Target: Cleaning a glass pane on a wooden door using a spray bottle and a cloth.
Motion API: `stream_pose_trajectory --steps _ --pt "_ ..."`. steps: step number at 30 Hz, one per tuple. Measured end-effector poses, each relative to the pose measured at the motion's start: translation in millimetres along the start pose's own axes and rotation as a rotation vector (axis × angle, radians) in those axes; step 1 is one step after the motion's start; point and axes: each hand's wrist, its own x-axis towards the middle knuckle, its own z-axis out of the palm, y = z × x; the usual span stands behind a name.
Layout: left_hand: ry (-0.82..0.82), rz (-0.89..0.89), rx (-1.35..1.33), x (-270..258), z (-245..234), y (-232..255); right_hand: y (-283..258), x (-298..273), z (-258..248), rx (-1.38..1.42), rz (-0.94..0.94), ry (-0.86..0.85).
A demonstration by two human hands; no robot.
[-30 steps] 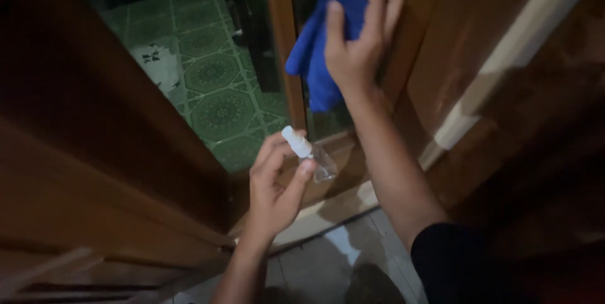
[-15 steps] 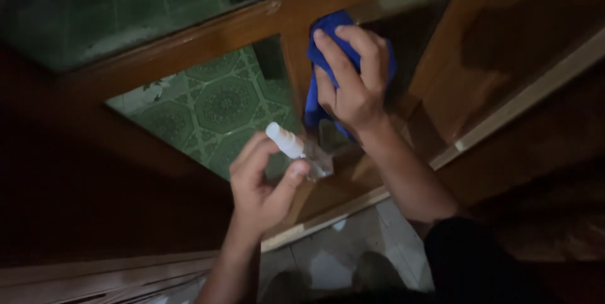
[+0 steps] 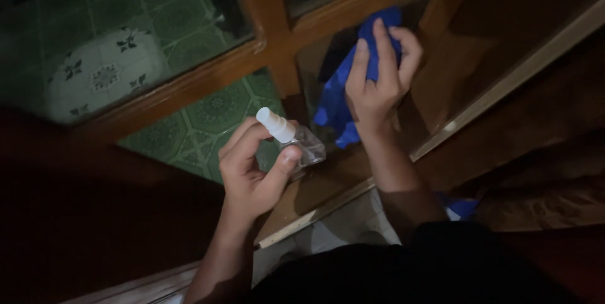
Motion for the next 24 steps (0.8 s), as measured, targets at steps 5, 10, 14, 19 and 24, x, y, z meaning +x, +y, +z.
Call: stream_pose_trajectory --steps 5,10,14,19,24 --pt "-0.026 -0.001 -0.016 10 1 -4 -23 5 -1 0.07 -0.087 -0.014" --pt "-0.035 -0.002 -0.012 17 4 -10 10 15 -6 -0.002 -0.176 -0.05" --pt "-0.049 -0.004 -0.075 20 11 -14 25 22 -3 -0.051 0.014 0.074" --pt "-0.086 -0.001 -0.024 18 19 -8 -19 14 -7 0.121 -0.068 -0.047" --pt "-0.096 -0.041 -0.048 16 21 -2 -5 19 -13 -0.039 -0.194 -0.061"
